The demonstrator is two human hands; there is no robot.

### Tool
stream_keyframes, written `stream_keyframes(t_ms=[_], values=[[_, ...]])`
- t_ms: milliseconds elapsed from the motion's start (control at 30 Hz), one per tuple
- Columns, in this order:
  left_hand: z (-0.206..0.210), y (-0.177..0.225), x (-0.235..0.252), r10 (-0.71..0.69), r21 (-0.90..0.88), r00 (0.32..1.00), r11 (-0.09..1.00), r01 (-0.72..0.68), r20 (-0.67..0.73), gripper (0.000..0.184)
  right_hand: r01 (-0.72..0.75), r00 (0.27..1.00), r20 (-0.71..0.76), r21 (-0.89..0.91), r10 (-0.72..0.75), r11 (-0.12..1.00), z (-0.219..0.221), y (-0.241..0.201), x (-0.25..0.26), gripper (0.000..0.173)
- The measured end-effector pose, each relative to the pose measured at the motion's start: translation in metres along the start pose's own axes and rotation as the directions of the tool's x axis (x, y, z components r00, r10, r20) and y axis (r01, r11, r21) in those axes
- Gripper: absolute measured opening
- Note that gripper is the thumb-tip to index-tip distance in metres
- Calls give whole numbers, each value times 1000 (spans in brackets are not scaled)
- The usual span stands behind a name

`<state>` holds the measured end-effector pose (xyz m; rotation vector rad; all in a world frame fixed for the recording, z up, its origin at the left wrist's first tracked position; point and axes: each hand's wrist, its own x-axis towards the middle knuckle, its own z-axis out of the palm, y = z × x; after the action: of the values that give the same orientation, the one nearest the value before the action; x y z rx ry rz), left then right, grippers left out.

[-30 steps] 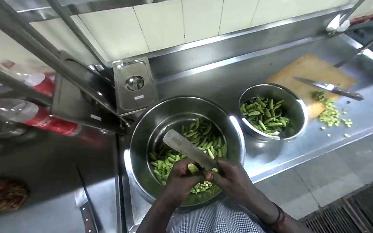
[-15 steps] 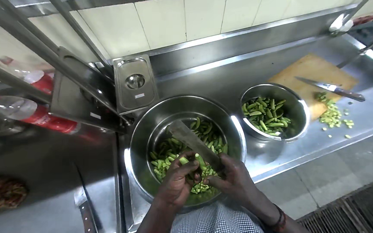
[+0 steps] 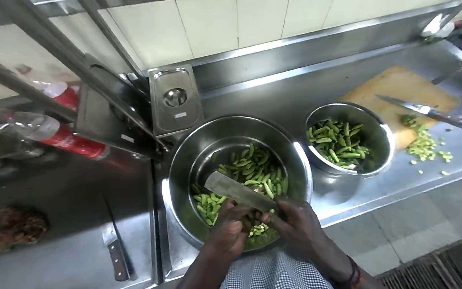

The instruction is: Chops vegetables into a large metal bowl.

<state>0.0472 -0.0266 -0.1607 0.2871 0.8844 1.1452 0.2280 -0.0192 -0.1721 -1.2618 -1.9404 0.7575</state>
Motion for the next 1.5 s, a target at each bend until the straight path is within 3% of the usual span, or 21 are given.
stream_keyframes(t_ms=[200,300,367,433,500,567,667,800,900,1033,1100,1167,1267,1367,1500], values=[[-14,48,7,156,-35,980,986,-161,-120,22,16,997,-74,-8,-17,1000,-6,8,0,57],[-31,74,18,318,271,935,924,-269,-157,9,-58,995,-86,-63,52,996,-8,10,0,42],[-46,81,27,414,632,905,728,-265,-98,3,-113,991,-77,-91,107,989,-8,9,0,41],[-52,86,32,358,932,933,347,-105,-28,13,-136,989,-78,-95,128,986,-7,8,1,44],[-50,81,40,233,997,972,-65,49,-32,24,-134,989,-81,-86,127,987,-8,9,1,46],[-52,64,49,133,937,990,-336,92,-49,30,-132,989,-76,-65,127,989,-9,10,0,46],[-57,46,66,6,844,994,-527,97,-111,29,-141,988,-72,-51,137,989,-8,12,-1,45],[-63,40,91,-139,776,973,-628,59,-187,33,-152,987,-54,-46,149,987,-7,14,-3,44],[-66,41,94,-160,788,968,-614,57,-194,35,-150,988,-39,-35,148,988,-6,14,-2,44],[-67,48,77,-50,879,997,-476,28,-59,32,-158,987,-40,-4,158,987,-10,14,-1,44],[-74,52,72,9,950,999,-308,-48,53,30,-183,982,-35,18,184,983,-11,16,-1,44],[-67,57,56,40,993,993,-53,-107,109,25,-212,977,-12,31,212,977,-12,16,0,42],[-47,56,28,14,949,981,252,-192,195,22,-244,969,50,95,240,965,-12,13,4,41],[-34,45,13,-23,868,940,391,-306,342,20,-264,960,136,147,245,953,-12,6,6,46],[-23,35,6,-101,824,916,483,-297,389,23,-233,968,136,170,211,958,-9,3,8,46]])
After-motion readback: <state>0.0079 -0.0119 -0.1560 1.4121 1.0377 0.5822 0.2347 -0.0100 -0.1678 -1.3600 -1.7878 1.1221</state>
